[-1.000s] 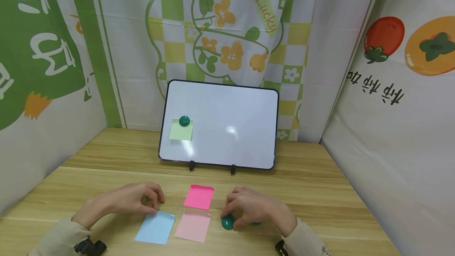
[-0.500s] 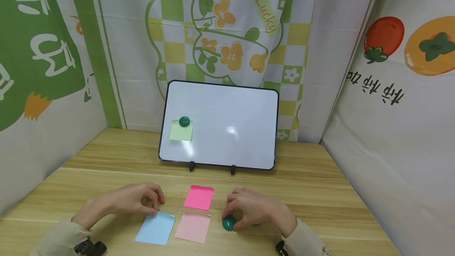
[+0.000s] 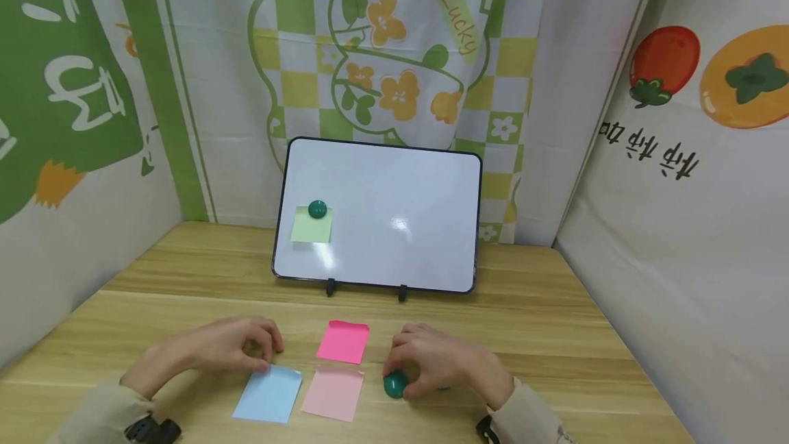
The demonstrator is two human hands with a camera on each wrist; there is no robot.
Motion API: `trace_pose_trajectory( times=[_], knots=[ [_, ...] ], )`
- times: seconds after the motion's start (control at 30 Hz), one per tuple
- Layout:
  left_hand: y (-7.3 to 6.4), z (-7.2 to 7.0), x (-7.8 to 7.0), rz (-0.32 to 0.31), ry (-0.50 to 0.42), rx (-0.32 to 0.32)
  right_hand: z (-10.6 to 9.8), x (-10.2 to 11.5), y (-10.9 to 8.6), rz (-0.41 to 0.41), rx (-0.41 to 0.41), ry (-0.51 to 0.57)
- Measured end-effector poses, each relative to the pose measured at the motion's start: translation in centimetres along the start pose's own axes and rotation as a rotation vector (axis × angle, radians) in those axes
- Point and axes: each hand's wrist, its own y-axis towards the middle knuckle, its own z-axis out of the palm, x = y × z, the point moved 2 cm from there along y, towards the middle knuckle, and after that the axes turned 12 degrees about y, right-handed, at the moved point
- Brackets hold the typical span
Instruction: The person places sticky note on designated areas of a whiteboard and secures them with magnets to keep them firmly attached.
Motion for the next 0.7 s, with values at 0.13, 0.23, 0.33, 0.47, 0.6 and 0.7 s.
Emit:
trace_pose_trajectory(
  times=[0.13,0.23,0.33,0.47,0.6,0.7],
  knots=[
    [0.08,-0.11,-0.03,-0.012,-0.001,0.005,-0.10,-0.05,-0.05,-0.003,-0.006,-0.010],
    [0.10,-0.09,-0.05,-0.022,-0.004,0.012,-0.13,-0.04,-0.09,-0.011,-0.011,-0.017],
    [0.17,-0.04,0.01,-0.025,-0.008,0.016,-0.15,-0.03,-0.11,-0.017,-0.014,-0.026],
    [0.29,-0.08,0.08,-0.008,-0.019,0.011,-0.15,-0.03,-0.07,-0.017,-0.013,-0.029],
    [0.41,-0.11,0.23,0.003,-0.039,0.006,-0.17,-0.05,-0.03,-0.008,-0.007,-0.014],
    [0.58,-0.13,0.33,0.005,-0.045,0.002,-0.17,-0.12,-0.08,-0.004,-0.012,-0.017]
  ],
)
